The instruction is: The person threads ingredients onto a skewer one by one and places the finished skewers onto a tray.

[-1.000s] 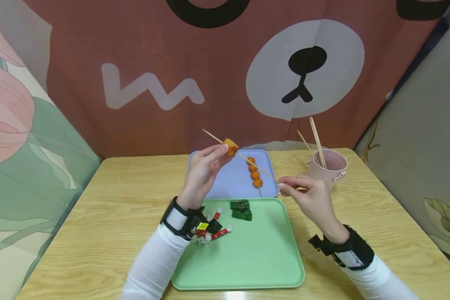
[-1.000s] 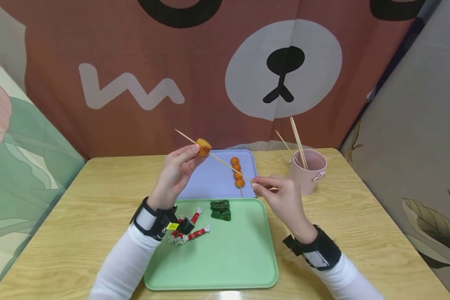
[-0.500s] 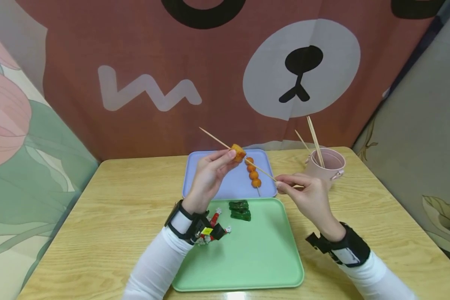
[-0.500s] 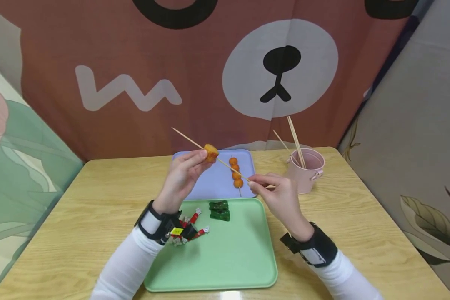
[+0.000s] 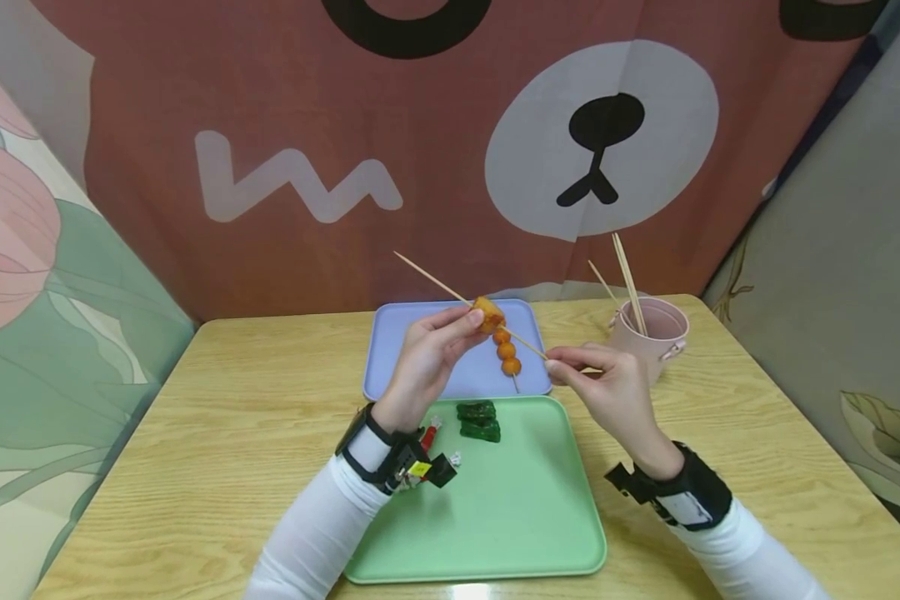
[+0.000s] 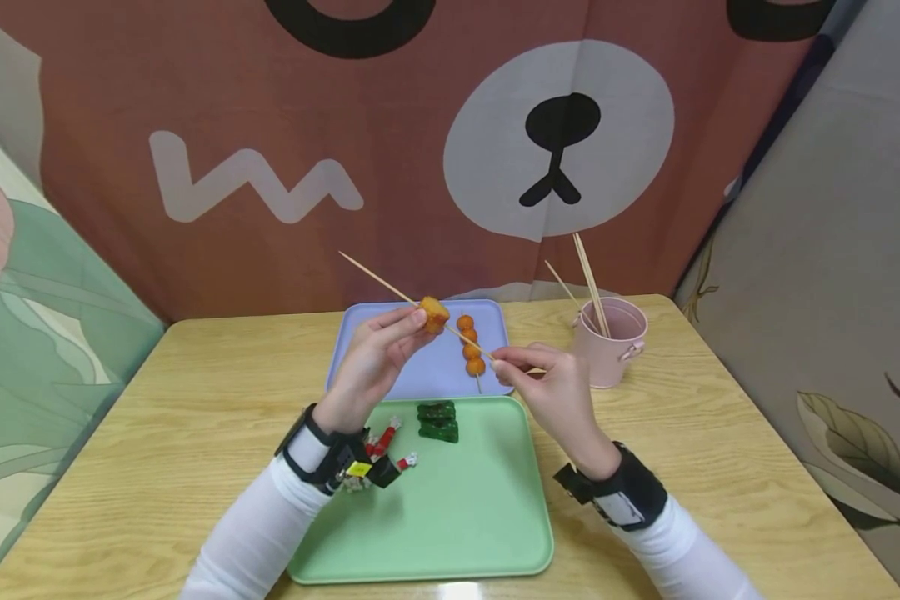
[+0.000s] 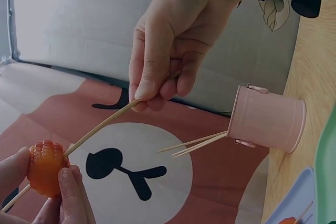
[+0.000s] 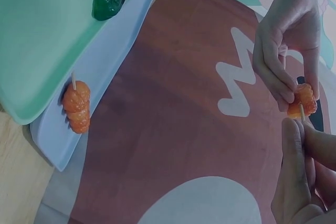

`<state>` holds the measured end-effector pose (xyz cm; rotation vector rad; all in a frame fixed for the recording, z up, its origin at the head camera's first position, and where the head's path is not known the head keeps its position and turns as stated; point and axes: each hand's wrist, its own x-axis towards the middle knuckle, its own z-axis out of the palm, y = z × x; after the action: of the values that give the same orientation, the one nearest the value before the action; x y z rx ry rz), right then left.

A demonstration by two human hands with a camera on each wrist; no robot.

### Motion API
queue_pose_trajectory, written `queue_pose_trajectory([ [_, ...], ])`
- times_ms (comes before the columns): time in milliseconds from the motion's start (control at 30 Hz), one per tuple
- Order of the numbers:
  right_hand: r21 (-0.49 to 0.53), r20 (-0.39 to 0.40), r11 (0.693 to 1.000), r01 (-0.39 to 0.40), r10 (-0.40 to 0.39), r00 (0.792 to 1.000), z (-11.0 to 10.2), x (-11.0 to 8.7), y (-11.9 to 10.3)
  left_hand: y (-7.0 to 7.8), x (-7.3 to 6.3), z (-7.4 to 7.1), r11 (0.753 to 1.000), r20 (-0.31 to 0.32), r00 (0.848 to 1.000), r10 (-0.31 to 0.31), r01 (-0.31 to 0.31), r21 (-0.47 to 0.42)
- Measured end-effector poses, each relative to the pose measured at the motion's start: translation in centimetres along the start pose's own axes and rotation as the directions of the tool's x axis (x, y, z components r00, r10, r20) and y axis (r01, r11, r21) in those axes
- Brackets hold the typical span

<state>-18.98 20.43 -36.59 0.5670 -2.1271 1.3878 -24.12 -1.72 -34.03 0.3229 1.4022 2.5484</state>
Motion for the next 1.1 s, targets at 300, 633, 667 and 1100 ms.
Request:
queue_pose_trajectory([
  [300, 0.006, 0.008, 1.0, 0.01, -0.01, 1.0, 0.3, 0.3, 0.0, -0.3, -0.1, 0.2, 0.999, 0.004, 1.0, -0.017, 0.016, 0.04],
  [633, -0.009, 0.003, 1.0, 0.003, -0.003, 1.0, 0.5, 0.2, -0.2, -0.9, -0.2, 0.6, 0.998, 0.015, 0.998, -0.054, 0.053, 0.044],
  [667, -0.008, 0.002, 1.0, 0.006, -0.006, 1.0, 0.5, 0.2, -0.2, -1.0, -0.2, 0.6, 0.997, 0.017, 0.998, -0.055, 0.054, 0.048],
  [1100, 0.002, -0.001, 0.999, 0.032, -0.032, 0.999, 0.8, 0.2, -0.2, -1.5, -0.5, 0.9, 0.994, 0.048, 0.996, -0.081, 0.077, 0.081],
])
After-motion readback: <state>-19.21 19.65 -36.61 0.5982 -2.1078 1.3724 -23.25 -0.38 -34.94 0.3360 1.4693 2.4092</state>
